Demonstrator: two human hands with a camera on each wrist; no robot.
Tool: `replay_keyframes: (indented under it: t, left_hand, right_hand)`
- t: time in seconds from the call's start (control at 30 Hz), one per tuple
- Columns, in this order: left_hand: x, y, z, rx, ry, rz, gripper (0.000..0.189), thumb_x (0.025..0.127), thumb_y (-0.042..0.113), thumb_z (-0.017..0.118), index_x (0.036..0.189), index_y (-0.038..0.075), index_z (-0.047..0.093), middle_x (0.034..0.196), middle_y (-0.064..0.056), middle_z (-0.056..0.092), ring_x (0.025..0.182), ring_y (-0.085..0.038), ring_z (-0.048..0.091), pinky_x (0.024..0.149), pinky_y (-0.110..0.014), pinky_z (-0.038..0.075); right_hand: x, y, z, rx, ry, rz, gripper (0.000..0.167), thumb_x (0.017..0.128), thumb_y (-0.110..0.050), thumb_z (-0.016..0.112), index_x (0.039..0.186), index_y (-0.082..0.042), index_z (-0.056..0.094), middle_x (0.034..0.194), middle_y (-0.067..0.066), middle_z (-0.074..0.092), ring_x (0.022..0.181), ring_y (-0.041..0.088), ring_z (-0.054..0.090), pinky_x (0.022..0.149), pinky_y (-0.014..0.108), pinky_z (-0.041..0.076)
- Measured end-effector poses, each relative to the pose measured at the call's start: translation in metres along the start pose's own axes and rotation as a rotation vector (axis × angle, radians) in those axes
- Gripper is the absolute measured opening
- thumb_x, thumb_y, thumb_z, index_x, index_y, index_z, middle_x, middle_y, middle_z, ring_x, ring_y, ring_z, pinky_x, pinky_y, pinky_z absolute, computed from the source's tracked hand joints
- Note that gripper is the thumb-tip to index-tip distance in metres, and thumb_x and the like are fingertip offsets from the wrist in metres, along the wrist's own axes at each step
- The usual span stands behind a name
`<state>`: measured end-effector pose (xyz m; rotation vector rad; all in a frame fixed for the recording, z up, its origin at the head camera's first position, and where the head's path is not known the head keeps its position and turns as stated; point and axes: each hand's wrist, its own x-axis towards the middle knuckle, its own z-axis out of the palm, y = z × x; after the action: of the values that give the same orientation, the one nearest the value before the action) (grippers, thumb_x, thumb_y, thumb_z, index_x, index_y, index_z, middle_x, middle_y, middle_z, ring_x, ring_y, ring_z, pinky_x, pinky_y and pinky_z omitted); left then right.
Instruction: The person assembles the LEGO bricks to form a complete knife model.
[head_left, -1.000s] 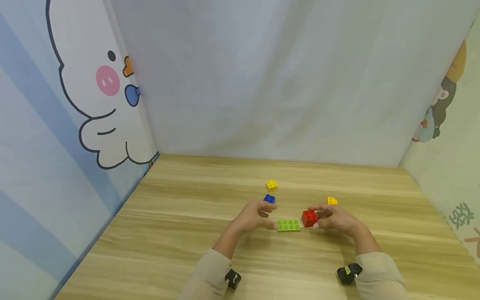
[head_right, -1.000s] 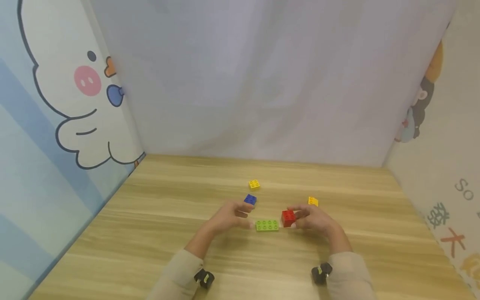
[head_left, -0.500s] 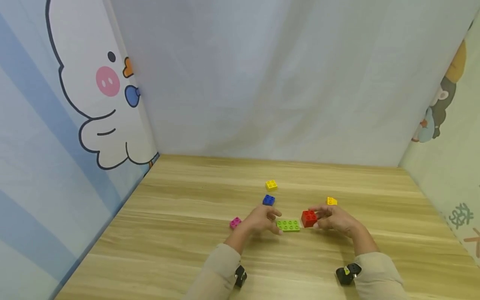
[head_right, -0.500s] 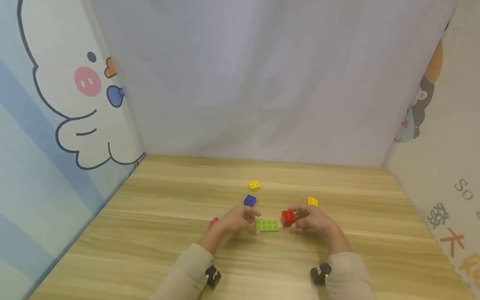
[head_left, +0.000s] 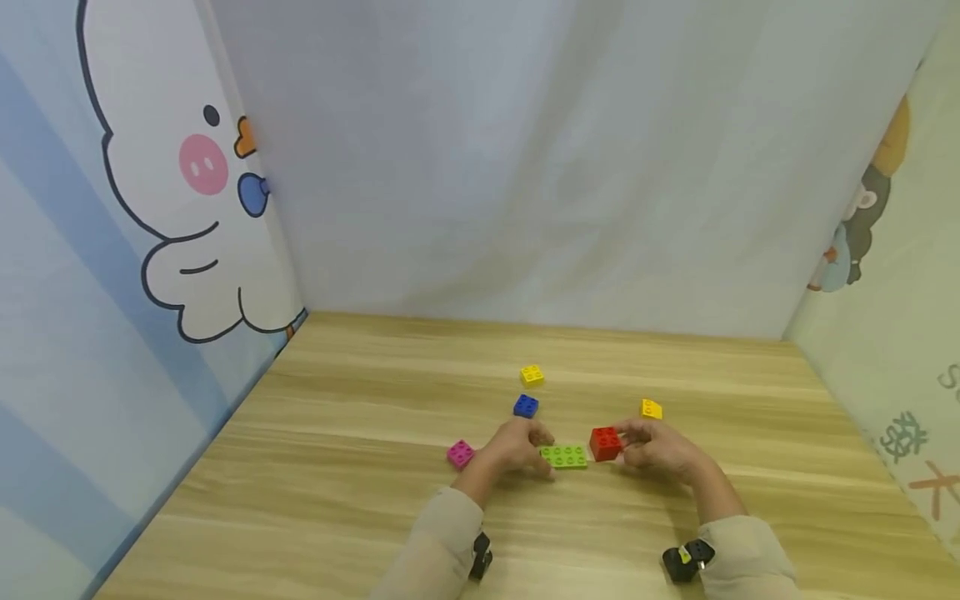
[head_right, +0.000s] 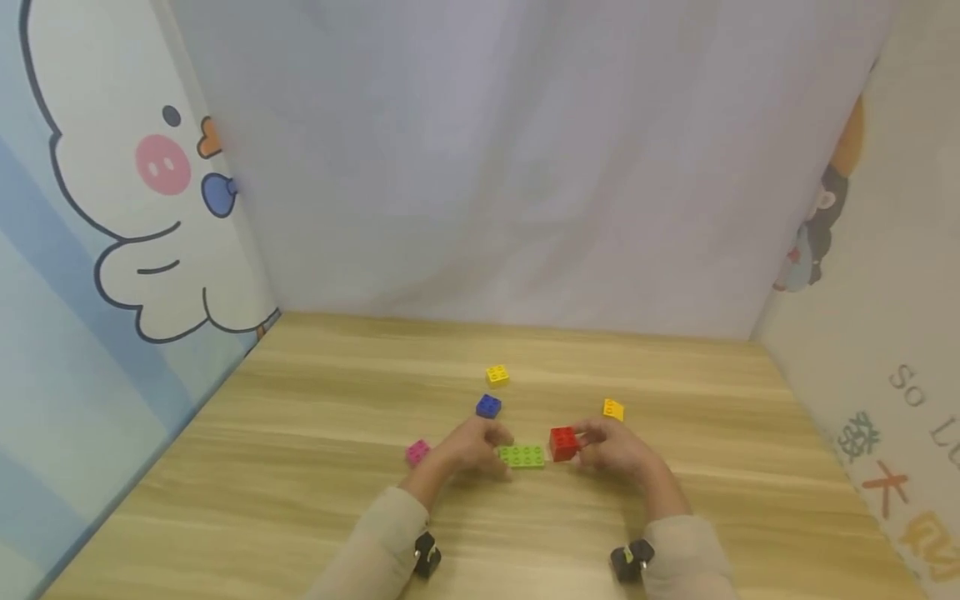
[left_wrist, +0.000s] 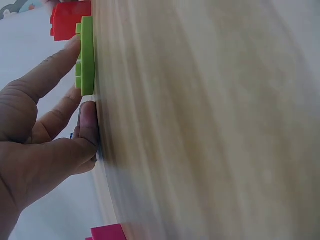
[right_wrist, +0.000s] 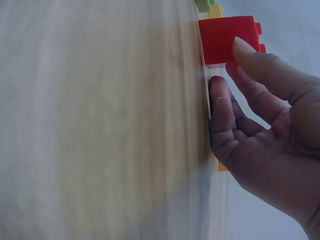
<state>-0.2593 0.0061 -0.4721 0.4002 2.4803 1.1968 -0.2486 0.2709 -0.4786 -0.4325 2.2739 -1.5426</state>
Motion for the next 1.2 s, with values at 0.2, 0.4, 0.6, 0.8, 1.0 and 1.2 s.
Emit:
replay_keyframes:
  t: [0.2, 0.4, 0.6, 0.8, 1.0, 1.2]
  left_hand:
    - [0.003, 0.003, 0.003, 0.045, 0.013, -0.029, 0.042, 0.061, 0.007, 0.086, 0.098, 0.007, 0.069, 0.093, -0.002, 0.060, 0.086, -0.018, 0.054, 0.077, -0.032, 0.047]
    - [0.004, 0.004, 0.003, 0.066, 0.020, -0.042, 0.035, 0.062, 0.007, 0.086, 0.093, 0.010, 0.070, 0.091, -0.001, 0.061, 0.085, -0.018, 0.055, 0.078, -0.033, 0.047]
    - [0.002, 0.000, 0.000, 0.005, 0.047, -0.063, 0.033, 0.064, 0.007, 0.084, 0.094, 0.009, 0.071, 0.090, 0.000, 0.063, 0.085, -0.017, 0.056, 0.079, -0.034, 0.047]
    - [0.000, -0.004, -0.007, -0.069, 0.064, -0.039, 0.034, 0.065, 0.007, 0.084, 0.097, 0.007, 0.070, 0.093, -0.001, 0.064, 0.087, -0.017, 0.055, 0.080, -0.035, 0.047]
    - [-0.001, -0.001, -0.016, -0.085, 0.079, 0.004, 0.036, 0.067, 0.011, 0.083, 0.100, 0.006, 0.070, 0.090, -0.002, 0.061, 0.084, -0.017, 0.053, 0.076, -0.034, 0.046]
    - [-0.002, -0.002, -0.022, -0.119, 0.083, 0.047, 0.037, 0.069, 0.012, 0.082, 0.103, 0.003, 0.069, 0.089, -0.002, 0.059, 0.082, -0.017, 0.052, 0.070, -0.031, 0.045]
  right_hand:
    - [0.000, -0.002, 0.001, 0.001, -0.004, 0.008, 0.058, 0.073, 0.006, 0.063, 0.128, 0.014, 0.043, 0.099, 0.017, 0.056, 0.089, 0.025, 0.054, 0.071, 0.031, 0.049]
    - [0.002, -0.004, 0.002, -0.007, 0.010, 0.019, 0.056, 0.075, 0.004, 0.065, 0.128, 0.011, 0.046, 0.098, 0.018, 0.056, 0.085, 0.024, 0.054, 0.069, 0.031, 0.048]
    - [0.001, -0.005, 0.002, -0.030, 0.013, 0.022, 0.049, 0.076, 0.001, 0.067, 0.122, 0.012, 0.051, 0.096, 0.015, 0.059, 0.084, 0.023, 0.055, 0.069, 0.032, 0.048]
    - [-0.006, -0.006, -0.004, -0.036, 0.017, 0.002, 0.046, 0.079, -0.002, 0.069, 0.120, 0.011, 0.053, 0.103, 0.016, 0.061, 0.093, 0.025, 0.057, 0.075, 0.034, 0.049]
    - [-0.007, -0.008, -0.006, -0.031, 0.018, -0.005, 0.045, 0.079, -0.003, 0.071, 0.118, 0.012, 0.054, 0.103, 0.018, 0.063, 0.095, 0.028, 0.058, 0.075, 0.032, 0.049]
    - [-0.003, -0.010, 0.000, -0.016, 0.011, -0.006, 0.044, 0.077, -0.002, 0.072, 0.116, 0.012, 0.055, 0.101, 0.017, 0.063, 0.093, 0.028, 0.059, 0.074, 0.033, 0.050]
